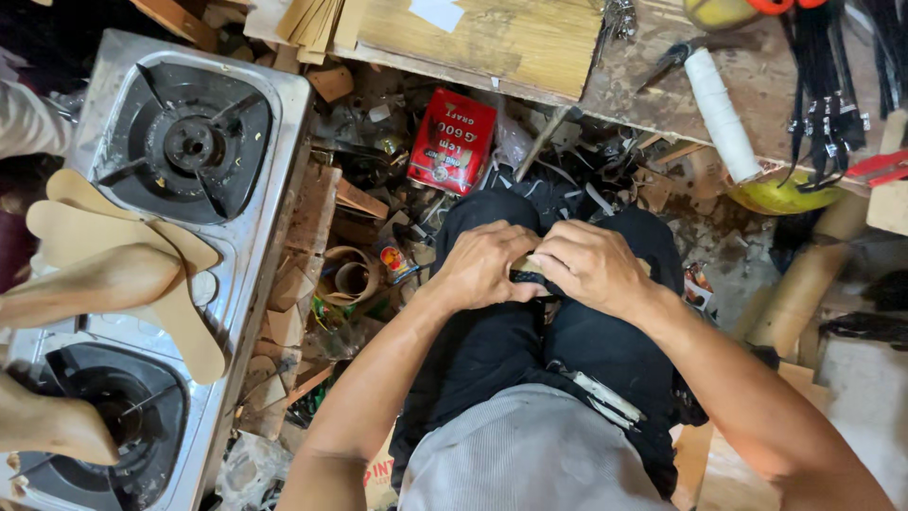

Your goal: The person assembles a black slipper by attaching a beige insole to a black woven upper. They use a hammer to tap the insole into place, then use a staple gun to secure the upper to the insole. The person repeatedly adjusts and staples the slipper while seated in a cluttered workshop.

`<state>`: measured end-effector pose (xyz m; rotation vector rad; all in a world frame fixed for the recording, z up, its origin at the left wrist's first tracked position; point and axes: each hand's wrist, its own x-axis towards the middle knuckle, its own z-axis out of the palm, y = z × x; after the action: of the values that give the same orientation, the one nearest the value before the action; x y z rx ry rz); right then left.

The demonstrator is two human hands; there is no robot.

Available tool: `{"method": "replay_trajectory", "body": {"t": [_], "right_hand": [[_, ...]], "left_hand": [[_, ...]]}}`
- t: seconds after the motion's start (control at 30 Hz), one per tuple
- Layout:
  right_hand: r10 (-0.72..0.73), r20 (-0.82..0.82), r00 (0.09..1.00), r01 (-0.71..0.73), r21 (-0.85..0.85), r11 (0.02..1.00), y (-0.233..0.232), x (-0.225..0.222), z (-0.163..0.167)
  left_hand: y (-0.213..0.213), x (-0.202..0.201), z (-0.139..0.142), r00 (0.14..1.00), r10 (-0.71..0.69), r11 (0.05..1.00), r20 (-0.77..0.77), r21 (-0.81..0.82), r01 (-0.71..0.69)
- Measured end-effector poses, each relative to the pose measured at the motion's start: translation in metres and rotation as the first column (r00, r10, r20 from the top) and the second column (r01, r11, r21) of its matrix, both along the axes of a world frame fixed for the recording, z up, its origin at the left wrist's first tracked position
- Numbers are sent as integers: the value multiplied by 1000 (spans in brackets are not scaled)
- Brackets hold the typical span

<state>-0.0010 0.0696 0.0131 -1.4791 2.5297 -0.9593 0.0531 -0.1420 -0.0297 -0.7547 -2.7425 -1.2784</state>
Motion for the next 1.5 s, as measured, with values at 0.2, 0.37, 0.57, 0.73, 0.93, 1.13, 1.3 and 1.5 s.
{"method": "replay_trajectory", "body": {"t": [0.2, 0.37, 0.57, 0.73, 0.93, 1.13, 1.3, 1.5], "right_hand": [[23, 221, 975, -17, -30, 999, 8, 4, 9], [-8, 159, 987, -1, 57, 998, 5, 8, 5], [80, 136, 987, -85, 33, 996, -1, 4, -5], [-1, 116, 993, 2, -8, 1000, -2, 12, -12], [-89, 88, 992, 89, 0, 996, -2, 26, -16], [-108, 103, 989, 110, -21, 994, -2, 29, -17], [-119, 108, 987, 121, -10, 993, 1, 30, -19], [-104, 132, 986, 110, -39, 993, 4, 30, -22]], "left_hand": [[-6, -2, -7, 998, 11, 999, -54, 45, -9], [-6, -1, -9, 999, 15, 999, -32, 52, -13], [-7, 3, -6, 1000, 26, 999, -17, 21, -25], [-9, 5, -1, 999, 32, 999, -18, 16, -31], [-19, 7, 0, 993, -111, 994, 26, 24, 110], [-22, 4, -1, 984, -163, 986, 76, 37, 160], [-20, 7, -4, 987, -154, 988, 46, 35, 152], [-21, 5, -11, 985, -170, 985, -4, 27, 170]]}}
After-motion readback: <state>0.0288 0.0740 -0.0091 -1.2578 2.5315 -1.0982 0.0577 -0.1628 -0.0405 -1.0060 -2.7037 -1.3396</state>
